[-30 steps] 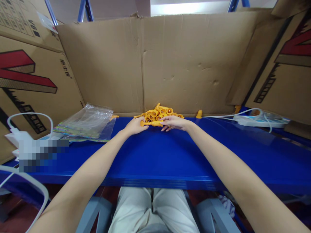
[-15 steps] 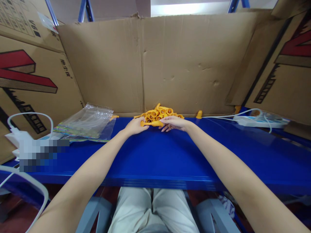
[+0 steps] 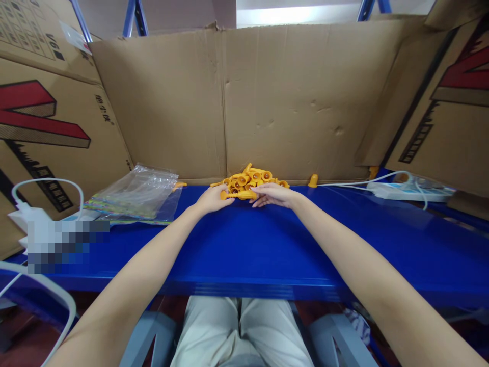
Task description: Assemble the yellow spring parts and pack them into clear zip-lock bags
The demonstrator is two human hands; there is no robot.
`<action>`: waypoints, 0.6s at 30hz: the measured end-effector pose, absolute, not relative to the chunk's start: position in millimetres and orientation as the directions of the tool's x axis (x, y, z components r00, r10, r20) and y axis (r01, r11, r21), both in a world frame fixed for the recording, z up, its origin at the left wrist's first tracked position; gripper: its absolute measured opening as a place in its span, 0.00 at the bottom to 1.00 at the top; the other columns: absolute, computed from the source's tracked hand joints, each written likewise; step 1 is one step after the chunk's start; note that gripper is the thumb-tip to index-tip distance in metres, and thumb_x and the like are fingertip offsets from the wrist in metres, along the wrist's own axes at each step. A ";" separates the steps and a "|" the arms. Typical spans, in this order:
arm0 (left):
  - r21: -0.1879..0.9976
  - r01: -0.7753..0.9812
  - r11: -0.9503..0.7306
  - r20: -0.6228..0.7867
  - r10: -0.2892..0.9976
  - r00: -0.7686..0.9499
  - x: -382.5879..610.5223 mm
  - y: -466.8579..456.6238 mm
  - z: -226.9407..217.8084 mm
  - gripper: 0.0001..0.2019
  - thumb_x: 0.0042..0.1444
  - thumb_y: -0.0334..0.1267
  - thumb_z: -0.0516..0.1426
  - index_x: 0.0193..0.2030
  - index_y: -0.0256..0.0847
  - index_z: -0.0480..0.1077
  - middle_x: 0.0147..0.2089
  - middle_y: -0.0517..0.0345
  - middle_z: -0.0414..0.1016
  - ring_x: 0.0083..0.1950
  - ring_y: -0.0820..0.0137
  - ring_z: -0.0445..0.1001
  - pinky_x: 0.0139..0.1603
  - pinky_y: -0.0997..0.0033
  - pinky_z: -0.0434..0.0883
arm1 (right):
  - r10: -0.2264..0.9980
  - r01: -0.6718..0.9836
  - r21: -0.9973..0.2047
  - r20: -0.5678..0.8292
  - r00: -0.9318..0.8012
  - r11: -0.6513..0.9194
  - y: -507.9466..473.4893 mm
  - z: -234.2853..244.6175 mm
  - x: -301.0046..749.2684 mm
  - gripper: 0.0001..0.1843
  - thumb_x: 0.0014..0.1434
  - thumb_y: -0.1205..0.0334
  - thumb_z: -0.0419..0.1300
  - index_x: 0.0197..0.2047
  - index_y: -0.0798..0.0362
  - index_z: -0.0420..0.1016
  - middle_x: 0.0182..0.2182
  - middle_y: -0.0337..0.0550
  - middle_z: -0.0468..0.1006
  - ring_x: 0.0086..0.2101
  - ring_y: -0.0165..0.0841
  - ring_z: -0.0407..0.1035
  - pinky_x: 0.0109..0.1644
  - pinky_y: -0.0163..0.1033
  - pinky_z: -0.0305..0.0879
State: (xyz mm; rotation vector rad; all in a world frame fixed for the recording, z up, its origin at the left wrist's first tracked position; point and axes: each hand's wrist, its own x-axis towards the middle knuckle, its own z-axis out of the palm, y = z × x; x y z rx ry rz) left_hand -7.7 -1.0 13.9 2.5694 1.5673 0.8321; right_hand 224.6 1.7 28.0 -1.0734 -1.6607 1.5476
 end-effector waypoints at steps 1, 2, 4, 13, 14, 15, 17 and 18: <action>0.287 0.818 -0.498 0.430 0.830 0.355 -7.6 -1.5 14.0 0.15 0.48 0.49 0.57 0.35 0.40 0.68 0.34 0.57 0.74 0.36 0.66 0.72 0.38 0.70 0.65 | 0.880 0.093 -0.995 -0.085 -0.467 -0.047 0.8 28.3 223.0 0.06 0.60 0.63 0.56 0.35 0.57 0.69 0.28 0.47 0.78 0.28 0.31 0.75 0.34 0.34 0.72; 0.301 0.810 -0.503 0.426 0.831 0.358 -7.4 -2.5 14.4 0.15 0.48 0.50 0.57 0.37 0.40 0.68 0.34 0.57 0.74 0.36 0.66 0.72 0.37 0.70 0.65 | 0.886 0.033 -0.996 -0.086 -0.456 -0.080 0.1 28.6 221.1 0.04 0.60 0.65 0.56 0.35 0.57 0.68 0.28 0.46 0.78 0.28 0.31 0.75 0.35 0.35 0.72; 0.358 0.775 -0.521 0.415 0.832 0.368 -6.7 -5.7 16.2 0.20 0.49 0.51 0.57 0.44 0.40 0.67 0.33 0.58 0.74 0.35 0.67 0.72 0.37 0.70 0.66 | 0.902 -0.080 -0.988 -0.090 -0.422 -0.136 -0.3 29.4 217.4 0.03 0.59 0.68 0.55 0.36 0.57 0.69 0.27 0.44 0.77 0.27 0.30 0.74 0.35 0.35 0.72; 0.283 0.954 -0.101 0.324 0.946 0.004 -23.5 -14.7 40.8 0.20 0.56 0.47 0.50 0.51 0.39 0.68 0.40 0.48 0.77 0.42 0.60 0.76 0.40 0.65 0.69 | 0.984 -0.425 -0.888 0.150 0.099 0.178 14.3 43.7 223.0 0.03 0.54 0.68 0.52 0.29 0.53 0.63 0.21 0.35 0.70 0.20 0.25 0.66 0.26 0.31 0.66; 0.187 0.982 0.024 0.273 0.959 -0.075 -28.9 -13.7 42.2 0.17 0.55 0.43 0.52 0.48 0.38 0.71 0.44 0.44 0.76 0.45 0.57 0.75 0.42 0.63 0.69 | 0.958 -0.399 -0.874 0.217 0.186 0.275 18.2 44.8 226.5 0.02 0.53 0.67 0.53 0.29 0.52 0.62 0.22 0.35 0.69 0.20 0.25 0.66 0.26 0.32 0.66; 0.095 0.987 0.127 0.219 0.965 -0.145 -34.6 -12.2 42.8 0.16 0.53 0.39 0.53 0.46 0.36 0.72 0.47 0.41 0.75 0.49 0.54 0.73 0.44 0.62 0.69 | 0.920 -0.351 -0.860 0.289 0.263 0.370 22.5 45.5 230.1 0.02 0.52 0.66 0.54 0.30 0.52 0.62 0.23 0.34 0.70 0.20 0.25 0.67 0.26 0.32 0.66; -0.017 0.972 0.236 0.116 0.966 -0.232 -46.5 -8.1 41.5 0.18 0.49 0.33 0.54 0.47 0.35 0.73 0.52 0.38 0.72 0.52 0.52 0.71 0.46 0.61 0.69 | 0.825 -0.215 -0.824 0.429 0.368 0.524 31.2 45.6 236.9 0.06 0.50 0.64 0.56 0.33 0.51 0.62 0.28 0.34 0.71 0.23 0.26 0.68 0.29 0.33 0.66; -0.039 0.965 0.260 0.074 0.964 -0.257 -52.5 -5.6 39.7 0.19 0.48 0.32 0.54 0.47 0.35 0.73 0.53 0.37 0.72 0.52 0.51 0.71 0.46 0.60 0.69 | 0.776 -0.141 -0.802 0.491 0.397 0.580 35.1 45.1 239.8 0.08 0.50 0.62 0.56 0.35 0.50 0.62 0.31 0.35 0.71 0.25 0.26 0.69 0.30 0.34 0.67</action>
